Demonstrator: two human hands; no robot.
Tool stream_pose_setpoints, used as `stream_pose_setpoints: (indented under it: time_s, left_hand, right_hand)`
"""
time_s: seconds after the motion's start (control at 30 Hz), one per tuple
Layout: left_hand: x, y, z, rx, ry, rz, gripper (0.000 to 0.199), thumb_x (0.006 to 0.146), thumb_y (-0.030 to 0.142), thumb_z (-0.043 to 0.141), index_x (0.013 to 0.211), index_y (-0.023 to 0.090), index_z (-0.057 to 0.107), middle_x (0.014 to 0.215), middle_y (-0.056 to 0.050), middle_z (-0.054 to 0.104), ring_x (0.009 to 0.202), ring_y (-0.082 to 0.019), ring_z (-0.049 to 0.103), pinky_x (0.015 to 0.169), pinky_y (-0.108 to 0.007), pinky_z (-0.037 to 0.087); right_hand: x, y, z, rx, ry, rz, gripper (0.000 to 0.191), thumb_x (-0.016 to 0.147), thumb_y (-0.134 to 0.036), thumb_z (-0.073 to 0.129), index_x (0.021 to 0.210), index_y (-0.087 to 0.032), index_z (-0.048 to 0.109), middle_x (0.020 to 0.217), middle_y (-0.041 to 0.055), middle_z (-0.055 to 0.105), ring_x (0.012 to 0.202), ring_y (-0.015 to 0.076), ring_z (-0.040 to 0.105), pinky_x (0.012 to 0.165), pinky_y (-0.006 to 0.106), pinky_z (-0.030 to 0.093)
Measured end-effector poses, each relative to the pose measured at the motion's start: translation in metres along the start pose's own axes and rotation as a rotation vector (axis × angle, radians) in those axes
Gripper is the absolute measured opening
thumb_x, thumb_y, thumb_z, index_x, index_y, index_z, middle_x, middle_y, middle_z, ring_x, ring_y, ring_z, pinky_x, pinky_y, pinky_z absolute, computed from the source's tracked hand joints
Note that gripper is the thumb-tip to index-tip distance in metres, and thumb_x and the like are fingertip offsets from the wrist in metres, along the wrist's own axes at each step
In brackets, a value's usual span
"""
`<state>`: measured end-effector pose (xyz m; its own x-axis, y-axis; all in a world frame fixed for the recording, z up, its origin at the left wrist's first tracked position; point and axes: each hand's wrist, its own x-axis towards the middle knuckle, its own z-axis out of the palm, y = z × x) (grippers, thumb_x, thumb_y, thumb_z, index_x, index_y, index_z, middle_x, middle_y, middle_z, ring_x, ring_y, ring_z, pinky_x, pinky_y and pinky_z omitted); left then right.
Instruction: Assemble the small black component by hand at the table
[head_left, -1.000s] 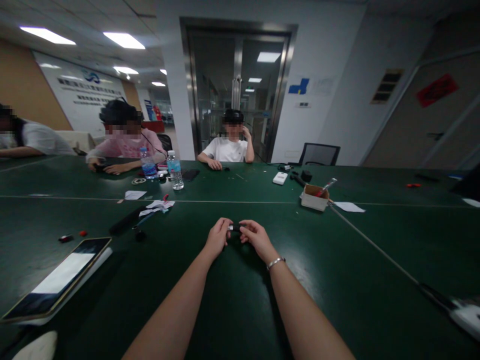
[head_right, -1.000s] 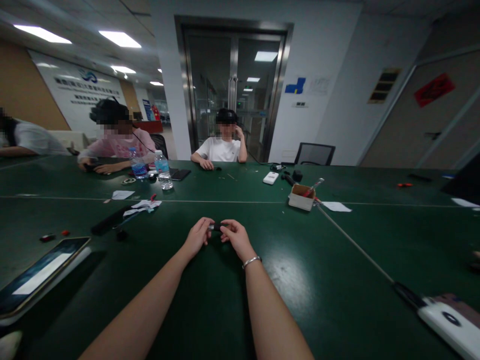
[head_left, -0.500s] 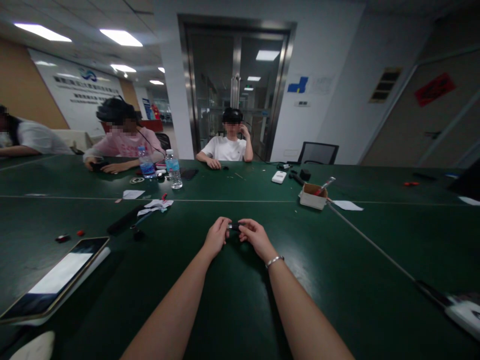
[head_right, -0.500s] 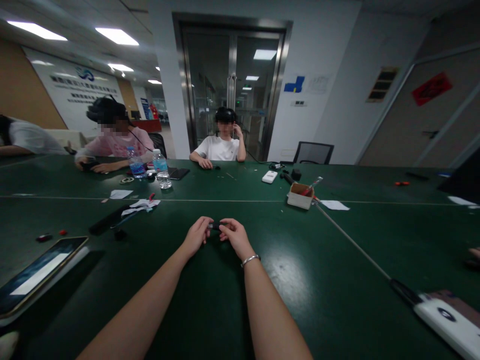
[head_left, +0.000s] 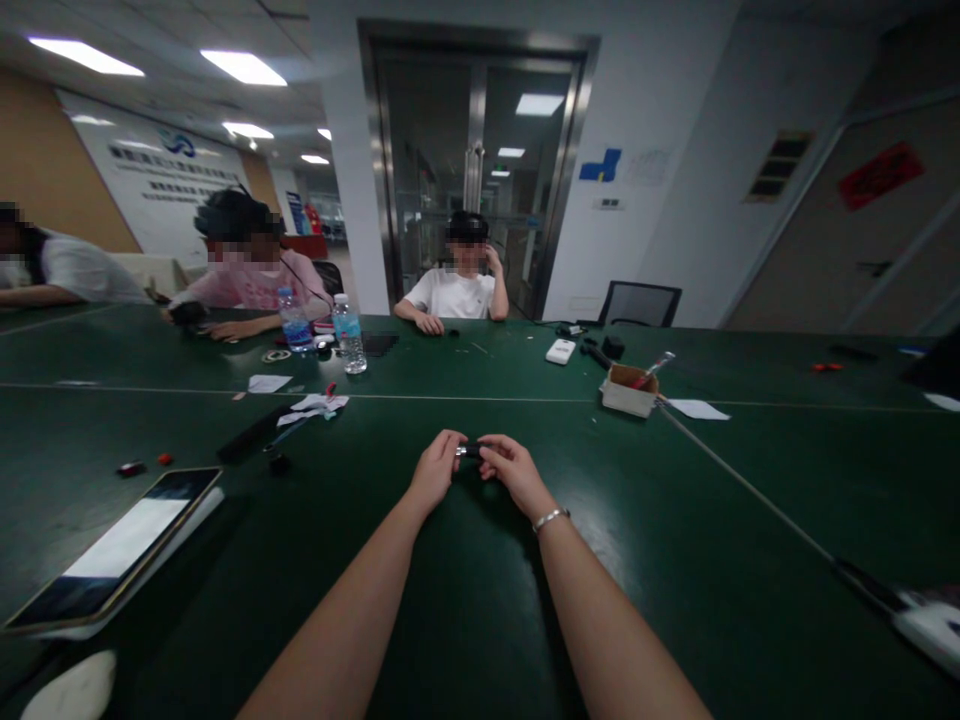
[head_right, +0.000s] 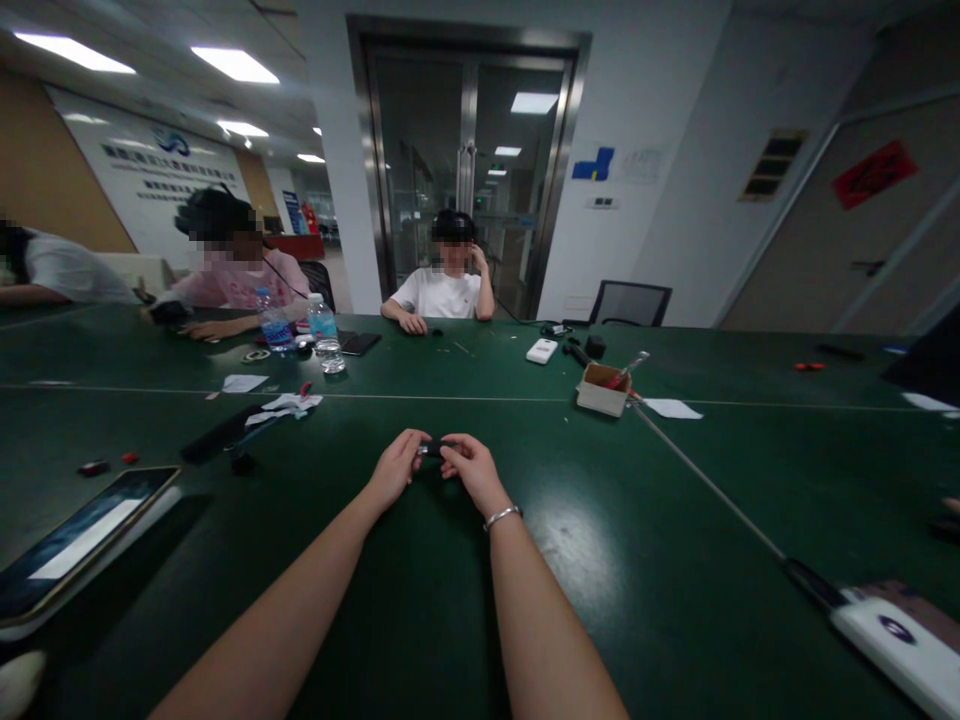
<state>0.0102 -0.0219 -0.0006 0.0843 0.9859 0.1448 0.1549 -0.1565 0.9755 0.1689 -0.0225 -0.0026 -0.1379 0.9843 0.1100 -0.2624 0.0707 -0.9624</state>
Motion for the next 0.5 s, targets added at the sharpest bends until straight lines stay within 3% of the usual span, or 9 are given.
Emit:
stream_pose_setpoints:
  time_s: [0.5]
  left_hand:
    - [0.0001,0.0006,0.0002,-0.002,-0.015,-0.044,0.03,0.087,0.04,0.04,0.099,0.02,0.058,0.06,0.005,0.046,0.044,-0.007,0.041,0.041,-0.018,0.033]
  right_hand:
    - [-0.0004,-0.0002,0.0001,-0.015,0.001,-0.003,0.036,0.064,-0.033,0.076,0.093,-0.015,0.064,0.06,-0.0019,0.06,0.055,0.0094,0.058,0.052,0.021,0.047]
